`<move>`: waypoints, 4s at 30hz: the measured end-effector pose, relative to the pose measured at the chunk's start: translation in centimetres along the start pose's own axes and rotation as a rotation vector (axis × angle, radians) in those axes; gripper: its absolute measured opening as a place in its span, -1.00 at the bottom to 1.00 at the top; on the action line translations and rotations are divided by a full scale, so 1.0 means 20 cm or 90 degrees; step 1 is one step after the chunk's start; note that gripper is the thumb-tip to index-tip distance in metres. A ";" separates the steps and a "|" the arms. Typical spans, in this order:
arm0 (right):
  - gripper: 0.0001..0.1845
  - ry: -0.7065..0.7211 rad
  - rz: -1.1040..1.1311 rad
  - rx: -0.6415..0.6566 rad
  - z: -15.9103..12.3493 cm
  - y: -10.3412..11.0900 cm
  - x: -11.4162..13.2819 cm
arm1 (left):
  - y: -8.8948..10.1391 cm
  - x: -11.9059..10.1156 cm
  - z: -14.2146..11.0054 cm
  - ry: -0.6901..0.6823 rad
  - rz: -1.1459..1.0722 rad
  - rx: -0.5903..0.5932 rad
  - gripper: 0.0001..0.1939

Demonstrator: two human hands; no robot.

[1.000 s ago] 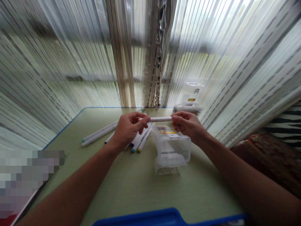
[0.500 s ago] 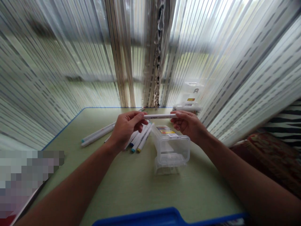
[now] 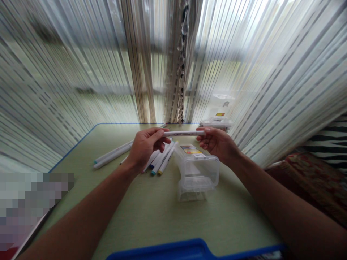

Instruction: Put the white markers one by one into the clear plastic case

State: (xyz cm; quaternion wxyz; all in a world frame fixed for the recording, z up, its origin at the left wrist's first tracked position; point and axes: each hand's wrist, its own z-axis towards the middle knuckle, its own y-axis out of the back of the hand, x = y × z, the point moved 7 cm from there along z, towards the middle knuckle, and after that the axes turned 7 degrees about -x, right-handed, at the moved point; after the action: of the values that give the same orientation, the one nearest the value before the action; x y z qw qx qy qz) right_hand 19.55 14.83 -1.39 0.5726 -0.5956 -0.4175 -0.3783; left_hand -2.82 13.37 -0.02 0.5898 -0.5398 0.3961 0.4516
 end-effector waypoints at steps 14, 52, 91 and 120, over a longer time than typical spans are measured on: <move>-0.70 0.053 -0.034 -0.002 0.00 0.00 0.00 | -0.01 -0.01 -0.01 -0.067 0.134 0.010 -0.68; -0.72 0.089 -0.028 0.050 0.00 -0.01 0.02 | 0.00 0.01 0.01 0.004 -0.012 -0.004 -0.72; -0.79 0.029 0.038 0.068 0.00 -0.05 0.01 | 0.00 -0.01 0.01 -0.023 -0.040 -0.024 -0.71; -0.62 0.166 -0.152 0.047 0.02 -0.02 0.02 | -0.01 -0.07 -0.02 -0.087 -0.047 -0.039 -0.67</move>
State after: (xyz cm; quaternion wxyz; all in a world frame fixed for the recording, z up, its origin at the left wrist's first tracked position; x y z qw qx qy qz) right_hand 19.30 15.24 -0.97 0.5943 -0.4660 -0.4211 -0.5024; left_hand -3.01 12.84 1.32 0.6149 -0.5400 0.3203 0.4772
